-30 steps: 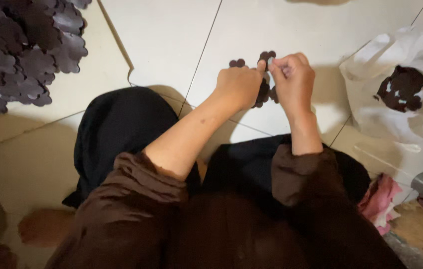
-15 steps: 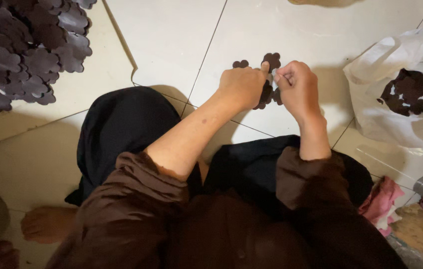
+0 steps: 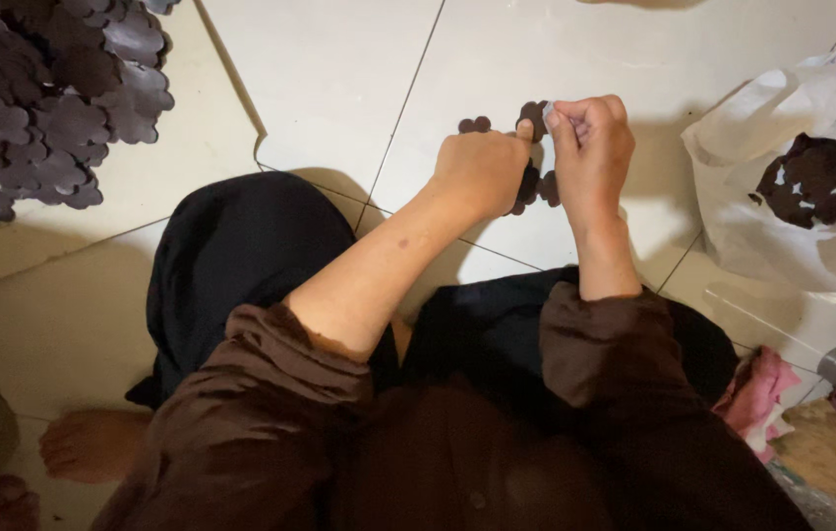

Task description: The person sits on a tiled floor and wipes small dark flower-shaped decorative pieces with a white cloth. They handle the pieces one at a time, wiping each surface and placing them back on the floor.

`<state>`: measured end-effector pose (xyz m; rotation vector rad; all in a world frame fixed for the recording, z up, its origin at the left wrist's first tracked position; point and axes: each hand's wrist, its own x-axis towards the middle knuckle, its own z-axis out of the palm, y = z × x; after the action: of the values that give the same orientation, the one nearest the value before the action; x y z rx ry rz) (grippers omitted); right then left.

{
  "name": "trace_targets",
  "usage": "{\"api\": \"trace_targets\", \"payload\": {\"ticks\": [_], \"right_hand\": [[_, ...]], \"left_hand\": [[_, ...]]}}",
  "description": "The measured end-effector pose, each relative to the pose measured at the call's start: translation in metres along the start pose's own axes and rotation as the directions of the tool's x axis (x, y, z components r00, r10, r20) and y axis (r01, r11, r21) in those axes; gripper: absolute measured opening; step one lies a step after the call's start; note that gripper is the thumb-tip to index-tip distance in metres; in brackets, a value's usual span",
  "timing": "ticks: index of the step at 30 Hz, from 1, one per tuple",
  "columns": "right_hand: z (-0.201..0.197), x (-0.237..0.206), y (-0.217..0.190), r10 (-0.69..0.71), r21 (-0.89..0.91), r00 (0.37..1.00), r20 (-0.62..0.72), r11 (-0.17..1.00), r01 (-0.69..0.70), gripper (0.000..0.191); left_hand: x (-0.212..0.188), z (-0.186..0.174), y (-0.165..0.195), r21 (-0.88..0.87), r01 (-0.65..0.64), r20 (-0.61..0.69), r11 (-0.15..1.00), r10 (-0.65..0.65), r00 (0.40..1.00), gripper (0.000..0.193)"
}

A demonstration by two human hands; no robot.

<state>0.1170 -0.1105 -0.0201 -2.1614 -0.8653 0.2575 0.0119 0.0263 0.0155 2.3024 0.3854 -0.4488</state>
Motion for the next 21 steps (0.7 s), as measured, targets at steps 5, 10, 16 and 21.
{"api": "trace_targets", "payload": {"ticks": [5, 10, 16, 21], "right_hand": [[-0.001, -0.011, -0.007, -0.076, -0.106, 0.996, 0.053, 0.991, 0.081, 0.008], [0.002, -0.005, -0.007, -0.108, -0.159, 0.994, -0.001, 0.981, 0.106, 0.009], [-0.001, -0.008, -0.007, -0.08, -0.132, 0.997, 0.022, 0.988, 0.082, 0.009], [0.003, -0.008, 0.002, -0.106, -0.116, 0.994, -0.032, 0.988, 0.102, 0.011]], "left_hand": [[0.003, 0.009, -0.001, 0.042, -0.01, -0.013, 0.999, 0.011, 1.0, 0.062], [0.004, 0.015, -0.002, 0.05, -0.032, -0.068, 0.998, 0.035, 0.997, 0.069], [0.004, 0.013, 0.001, 0.099, -0.044, -0.012, 0.994, 0.045, 0.999, 0.07], [0.003, 0.015, 0.001, 0.068, -0.014, 0.005, 0.998, 0.014, 1.0, 0.066]]}}
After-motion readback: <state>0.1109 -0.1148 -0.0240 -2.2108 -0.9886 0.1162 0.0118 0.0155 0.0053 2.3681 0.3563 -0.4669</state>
